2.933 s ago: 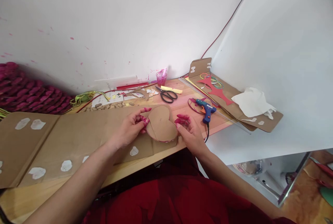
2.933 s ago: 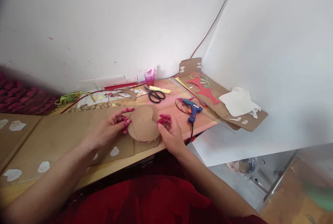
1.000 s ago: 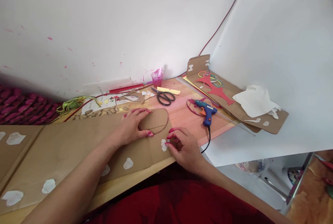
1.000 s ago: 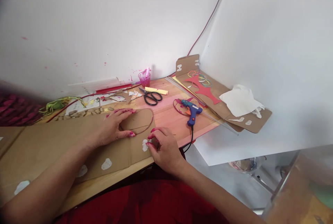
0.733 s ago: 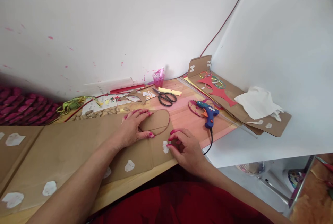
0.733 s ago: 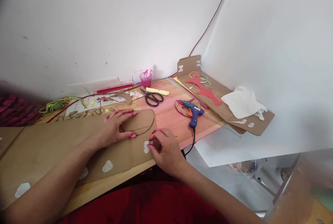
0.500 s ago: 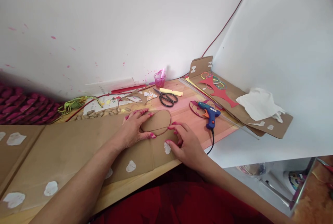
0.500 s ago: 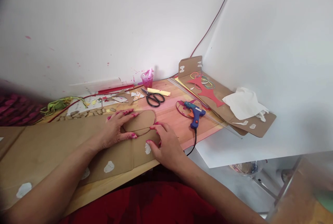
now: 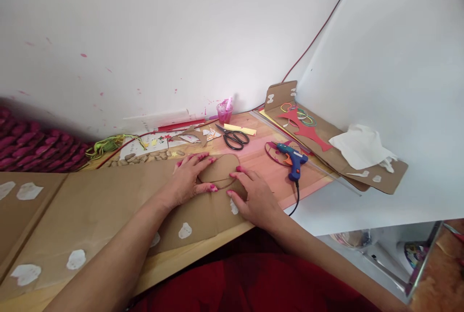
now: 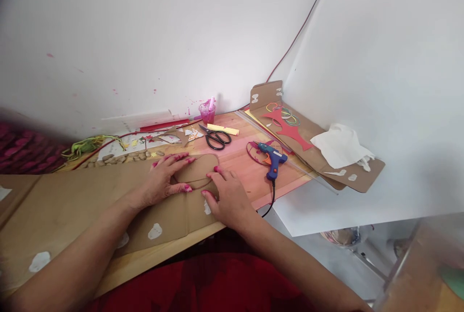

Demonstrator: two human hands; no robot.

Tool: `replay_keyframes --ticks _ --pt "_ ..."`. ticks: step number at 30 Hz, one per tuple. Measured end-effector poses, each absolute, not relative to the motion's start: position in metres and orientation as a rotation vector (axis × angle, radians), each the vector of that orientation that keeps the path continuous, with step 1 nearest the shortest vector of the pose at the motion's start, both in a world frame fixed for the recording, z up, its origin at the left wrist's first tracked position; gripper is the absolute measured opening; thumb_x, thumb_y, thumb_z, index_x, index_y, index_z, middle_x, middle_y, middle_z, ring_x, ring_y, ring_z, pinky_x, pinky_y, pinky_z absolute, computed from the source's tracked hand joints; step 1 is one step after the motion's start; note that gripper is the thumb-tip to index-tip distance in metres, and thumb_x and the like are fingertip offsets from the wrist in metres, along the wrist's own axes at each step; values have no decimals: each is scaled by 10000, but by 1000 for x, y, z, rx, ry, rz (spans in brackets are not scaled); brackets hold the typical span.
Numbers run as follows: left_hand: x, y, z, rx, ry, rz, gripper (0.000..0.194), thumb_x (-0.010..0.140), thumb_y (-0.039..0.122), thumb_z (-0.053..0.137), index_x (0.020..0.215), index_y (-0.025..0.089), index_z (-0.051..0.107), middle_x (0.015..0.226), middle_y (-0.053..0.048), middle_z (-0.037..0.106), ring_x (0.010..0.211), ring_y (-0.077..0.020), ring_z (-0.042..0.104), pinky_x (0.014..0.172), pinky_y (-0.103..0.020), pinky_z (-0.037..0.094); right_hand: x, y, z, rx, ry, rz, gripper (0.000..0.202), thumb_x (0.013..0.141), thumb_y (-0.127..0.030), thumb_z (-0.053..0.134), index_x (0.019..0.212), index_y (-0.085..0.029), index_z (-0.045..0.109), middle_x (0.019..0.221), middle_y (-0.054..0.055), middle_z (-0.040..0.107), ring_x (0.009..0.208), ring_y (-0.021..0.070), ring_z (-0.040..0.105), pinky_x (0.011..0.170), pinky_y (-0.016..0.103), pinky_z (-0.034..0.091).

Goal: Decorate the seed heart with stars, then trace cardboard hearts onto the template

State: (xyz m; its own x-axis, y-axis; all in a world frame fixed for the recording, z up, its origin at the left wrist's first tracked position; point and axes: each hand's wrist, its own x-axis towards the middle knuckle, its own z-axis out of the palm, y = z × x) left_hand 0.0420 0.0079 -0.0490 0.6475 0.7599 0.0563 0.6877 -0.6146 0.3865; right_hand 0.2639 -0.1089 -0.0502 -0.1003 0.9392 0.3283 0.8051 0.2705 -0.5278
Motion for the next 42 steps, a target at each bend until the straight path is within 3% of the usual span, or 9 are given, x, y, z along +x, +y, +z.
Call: replay_keyframes --ticks 27,29,34,37,42 --pt "45 6 -44 2557 1193 265 735 830 625 706 1479 333 524 1583 -101 464 1443 -379 393 1112 -621 365 263 -110 -55 -1551 -1897 299 371 872 -244 701 1229 -153 653 1303 180 643 1231 315 572 1062 481 470" --pt "44 6 -44 2555 1189 274 733 829 625 706 1478 335 525 1576 -99 471 1432 -380 406 1111 -623 364 263 -110 -57 -1540 -1849 314 391 858 -234 708 1235 -155 644 1278 174 648 1202 308 586 1025 463 491" --pt "43 6 -44 2563 1174 278 742 829 616 709 1481 313 526 1569 -102 477 1426 -375 408 1121 -603 356 268 -104 -53 -1668 -1609 448 476 807 -266 748 1250 -152 619 1139 128 670 834 222 631 813 394 531" --pt "42 7 -43 2557 1174 261 739 833 627 697 1484 324 522 1574 -99 469 1431 -382 398 1112 -615 360 272 -95 -44 -1793 -1564 548 509 791 -301 767 1245 -122 622 1014 97 679 819 216 609 775 363 495" --pt "42 6 -43 2557 1170 260 737 834 644 680 1486 342 521 1572 -105 469 1420 -403 402 1085 -642 376 274 -82 -29 -1849 -1606 656 215 811 -314 735 957 -164 688 821 25 657 730 182 556 656 303 401"
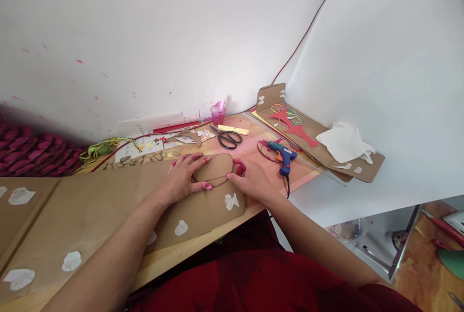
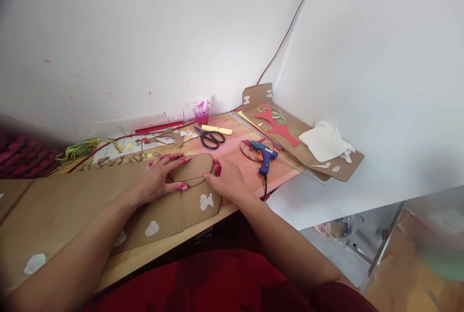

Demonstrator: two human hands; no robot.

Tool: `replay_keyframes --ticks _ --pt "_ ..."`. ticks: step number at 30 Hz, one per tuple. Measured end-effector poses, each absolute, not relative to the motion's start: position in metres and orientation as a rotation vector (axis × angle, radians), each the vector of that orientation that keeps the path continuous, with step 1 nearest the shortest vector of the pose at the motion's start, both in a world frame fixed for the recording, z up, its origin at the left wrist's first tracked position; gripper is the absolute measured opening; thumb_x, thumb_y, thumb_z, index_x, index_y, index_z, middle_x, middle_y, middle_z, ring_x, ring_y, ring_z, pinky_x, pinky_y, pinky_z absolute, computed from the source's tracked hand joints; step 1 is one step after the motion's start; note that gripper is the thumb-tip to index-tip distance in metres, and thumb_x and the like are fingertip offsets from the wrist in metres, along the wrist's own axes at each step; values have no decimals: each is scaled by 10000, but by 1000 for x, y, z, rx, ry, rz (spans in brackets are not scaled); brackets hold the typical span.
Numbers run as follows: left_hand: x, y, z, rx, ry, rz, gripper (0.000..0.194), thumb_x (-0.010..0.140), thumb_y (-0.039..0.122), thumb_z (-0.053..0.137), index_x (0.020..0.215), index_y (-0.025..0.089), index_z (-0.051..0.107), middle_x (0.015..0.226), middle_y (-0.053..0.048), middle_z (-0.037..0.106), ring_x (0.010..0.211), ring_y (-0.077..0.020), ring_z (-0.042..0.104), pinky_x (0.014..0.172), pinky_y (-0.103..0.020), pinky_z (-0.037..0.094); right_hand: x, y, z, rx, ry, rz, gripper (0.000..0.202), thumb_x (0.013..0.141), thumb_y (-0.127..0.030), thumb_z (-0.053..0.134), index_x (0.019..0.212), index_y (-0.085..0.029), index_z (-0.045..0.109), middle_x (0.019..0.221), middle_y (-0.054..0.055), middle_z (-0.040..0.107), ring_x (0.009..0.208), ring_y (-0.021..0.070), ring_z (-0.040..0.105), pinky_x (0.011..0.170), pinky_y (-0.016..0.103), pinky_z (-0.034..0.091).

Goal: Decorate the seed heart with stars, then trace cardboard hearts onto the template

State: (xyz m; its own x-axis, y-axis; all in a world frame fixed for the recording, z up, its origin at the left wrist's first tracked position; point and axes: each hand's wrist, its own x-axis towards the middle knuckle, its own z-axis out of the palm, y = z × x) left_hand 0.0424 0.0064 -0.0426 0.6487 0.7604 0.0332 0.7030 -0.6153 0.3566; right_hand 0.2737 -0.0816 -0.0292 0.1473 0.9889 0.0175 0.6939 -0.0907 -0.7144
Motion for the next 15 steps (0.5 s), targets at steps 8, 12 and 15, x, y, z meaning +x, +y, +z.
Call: replay_keyframes --ticks 8,12,15 --pt "42 6 -42 2539 1173 275 734 828 626 699 1478 329 533 1567 -120 477 1411 -407 410 1095 -645 363 274 -78 -31 -1835 -1581 674 251 816 -272 715 1052 -189 706 793 5 669 728 177 566 653 291 385" --pt "41 7 -44 2551 1162 288 731 833 625 696 1478 321 533 1563 -117 482 1410 -404 415 1094 -632 372 275 -78 -33 -1816 -1568 689 269 816 -273 715 1073 -196 716 814 10 687 734 176 580 661 289 399" --pt "40 7 -45 2558 1164 280 729 837 627 692 1478 320 531 1564 -113 481 1414 -399 413 1097 -626 373 275 -77 -34 -1812 -1551 697 248 817 -280 708 1049 -193 720 819 13 691 732 176 581 656 288 404"
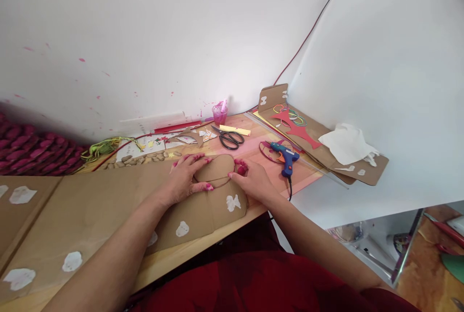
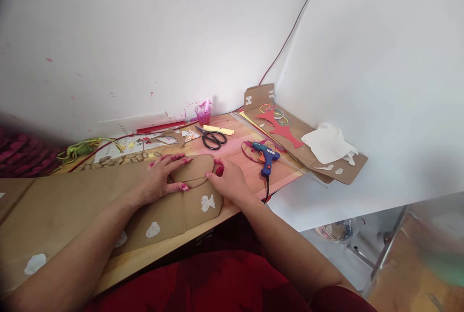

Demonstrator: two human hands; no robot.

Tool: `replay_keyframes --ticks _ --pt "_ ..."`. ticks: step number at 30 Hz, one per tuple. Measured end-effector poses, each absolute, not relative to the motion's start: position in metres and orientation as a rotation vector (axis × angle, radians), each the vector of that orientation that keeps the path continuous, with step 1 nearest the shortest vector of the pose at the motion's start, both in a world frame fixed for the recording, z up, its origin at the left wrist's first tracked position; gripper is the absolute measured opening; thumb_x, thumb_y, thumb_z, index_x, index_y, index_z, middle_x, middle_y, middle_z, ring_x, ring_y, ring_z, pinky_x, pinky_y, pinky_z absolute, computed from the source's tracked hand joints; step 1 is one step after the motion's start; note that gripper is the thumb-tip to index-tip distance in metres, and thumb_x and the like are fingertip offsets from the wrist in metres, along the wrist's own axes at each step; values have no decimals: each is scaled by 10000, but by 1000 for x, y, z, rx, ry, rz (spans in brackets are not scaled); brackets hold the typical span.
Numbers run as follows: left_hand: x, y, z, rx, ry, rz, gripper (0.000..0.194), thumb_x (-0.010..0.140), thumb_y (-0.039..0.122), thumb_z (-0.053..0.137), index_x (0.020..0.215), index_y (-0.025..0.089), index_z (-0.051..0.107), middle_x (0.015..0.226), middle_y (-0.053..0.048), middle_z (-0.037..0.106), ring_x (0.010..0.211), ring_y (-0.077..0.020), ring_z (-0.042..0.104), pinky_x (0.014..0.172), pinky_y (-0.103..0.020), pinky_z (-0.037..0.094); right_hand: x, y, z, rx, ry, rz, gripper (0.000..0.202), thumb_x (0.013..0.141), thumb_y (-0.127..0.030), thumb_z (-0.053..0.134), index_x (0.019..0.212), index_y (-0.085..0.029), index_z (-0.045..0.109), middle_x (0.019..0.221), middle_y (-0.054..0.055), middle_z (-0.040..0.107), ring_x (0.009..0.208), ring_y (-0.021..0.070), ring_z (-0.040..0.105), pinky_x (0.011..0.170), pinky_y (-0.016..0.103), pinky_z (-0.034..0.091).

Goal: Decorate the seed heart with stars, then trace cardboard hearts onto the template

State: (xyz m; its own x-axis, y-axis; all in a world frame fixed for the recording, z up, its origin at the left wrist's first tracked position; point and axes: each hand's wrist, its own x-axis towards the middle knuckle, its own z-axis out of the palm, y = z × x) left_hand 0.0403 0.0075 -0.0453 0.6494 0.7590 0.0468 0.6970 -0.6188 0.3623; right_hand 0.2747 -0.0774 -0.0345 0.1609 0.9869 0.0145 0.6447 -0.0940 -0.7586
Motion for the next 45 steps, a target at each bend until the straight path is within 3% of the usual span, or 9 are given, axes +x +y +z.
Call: replay_keyframes --ticks 9,29,45 --pt "41 7 -44 2550 1161 275 735 841 614 698 1484 305 524 1576 -121 466 1430 -389 398 1102 -608 372 275 -78 -38 -1799 -1549 690 293 828 -271 691 1107 -184 715 804 7 681 726 174 575 655 287 406" --pt "39 7 -46 2567 1150 264 736 853 633 671 1491 299 519 1588 -110 456 1431 -389 389 1098 -596 374 273 -78 -35 -1800 -1586 660 159 821 -256 703 956 -173 716 761 4 670 690 172 554 631 287 374" --pt "42 7 -43 2558 1173 241 735 842 633 686 1490 328 521 1591 -100 459 1435 -399 388 1096 -619 381 273 -78 -35 -1807 -1586 663 242 822 -236 700 1058 -188 724 762 -6 668 679 167 547 624 282 369"
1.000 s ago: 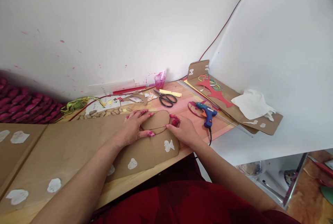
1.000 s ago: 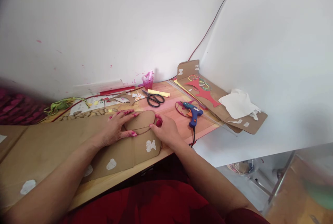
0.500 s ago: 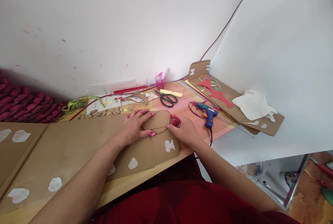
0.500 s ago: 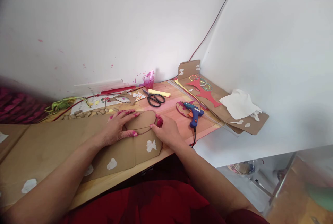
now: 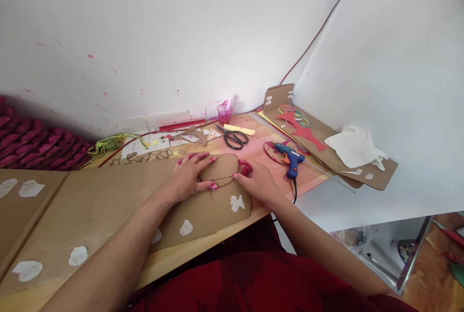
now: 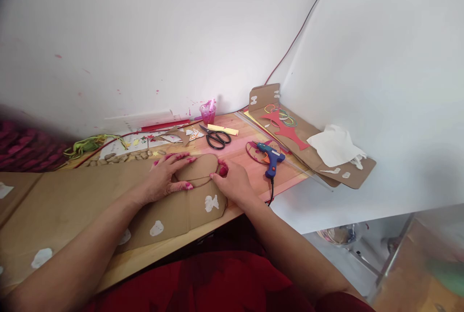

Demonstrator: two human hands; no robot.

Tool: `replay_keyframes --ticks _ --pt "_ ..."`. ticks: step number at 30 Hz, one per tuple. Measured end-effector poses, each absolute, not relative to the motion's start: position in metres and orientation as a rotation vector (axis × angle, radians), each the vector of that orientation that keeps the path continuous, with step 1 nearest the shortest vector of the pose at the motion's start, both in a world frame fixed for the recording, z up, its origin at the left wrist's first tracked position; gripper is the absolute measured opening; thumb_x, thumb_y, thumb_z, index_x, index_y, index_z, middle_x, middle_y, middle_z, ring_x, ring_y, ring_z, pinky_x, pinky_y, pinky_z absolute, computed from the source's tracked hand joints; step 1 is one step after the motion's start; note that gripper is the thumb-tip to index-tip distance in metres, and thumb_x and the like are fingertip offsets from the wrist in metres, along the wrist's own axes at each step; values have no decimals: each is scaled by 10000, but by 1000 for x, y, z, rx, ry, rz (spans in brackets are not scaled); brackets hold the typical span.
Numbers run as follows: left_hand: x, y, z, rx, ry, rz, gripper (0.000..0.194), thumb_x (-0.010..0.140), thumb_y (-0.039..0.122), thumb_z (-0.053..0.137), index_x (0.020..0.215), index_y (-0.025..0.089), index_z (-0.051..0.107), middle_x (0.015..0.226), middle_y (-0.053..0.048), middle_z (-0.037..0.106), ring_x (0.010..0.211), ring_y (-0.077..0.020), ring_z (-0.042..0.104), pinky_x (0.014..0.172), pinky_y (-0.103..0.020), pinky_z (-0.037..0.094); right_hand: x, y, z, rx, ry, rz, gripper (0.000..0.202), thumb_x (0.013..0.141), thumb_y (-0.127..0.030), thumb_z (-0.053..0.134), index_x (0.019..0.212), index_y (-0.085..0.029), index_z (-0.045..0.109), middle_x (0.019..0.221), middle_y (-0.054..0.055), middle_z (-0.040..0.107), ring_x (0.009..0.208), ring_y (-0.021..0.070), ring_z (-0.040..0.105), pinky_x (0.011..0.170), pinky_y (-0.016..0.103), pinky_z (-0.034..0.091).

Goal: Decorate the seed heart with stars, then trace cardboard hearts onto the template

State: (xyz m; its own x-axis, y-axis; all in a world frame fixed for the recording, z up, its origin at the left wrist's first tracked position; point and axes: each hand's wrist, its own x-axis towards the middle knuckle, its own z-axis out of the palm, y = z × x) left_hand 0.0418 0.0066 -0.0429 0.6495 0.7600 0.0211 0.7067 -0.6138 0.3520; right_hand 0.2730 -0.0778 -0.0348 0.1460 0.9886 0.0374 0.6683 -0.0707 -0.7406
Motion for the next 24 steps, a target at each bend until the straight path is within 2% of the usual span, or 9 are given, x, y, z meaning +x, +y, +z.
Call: replay_keyframes --ticks 14,24 --pt "44 6 -41 2536 1195 212 742 837 625 698 1495 341 508 1602 -97 444 1449 -397 366 1099 -636 367 273 -77 -38 -1828 -1594 636 206 823 -234 719 1020 -176 714 781 -1 671 703 173 565 633 286 375" --pt "43 7 -44 2536 1201 221 760 825 643 694 1496 343 504 1596 -84 453 1447 -402 371 1101 -637 371 274 -77 -40 -1842 -1594 597 112 814 -260 723 856 -184 652 769 -5 659 693 172 564 632 286 380"
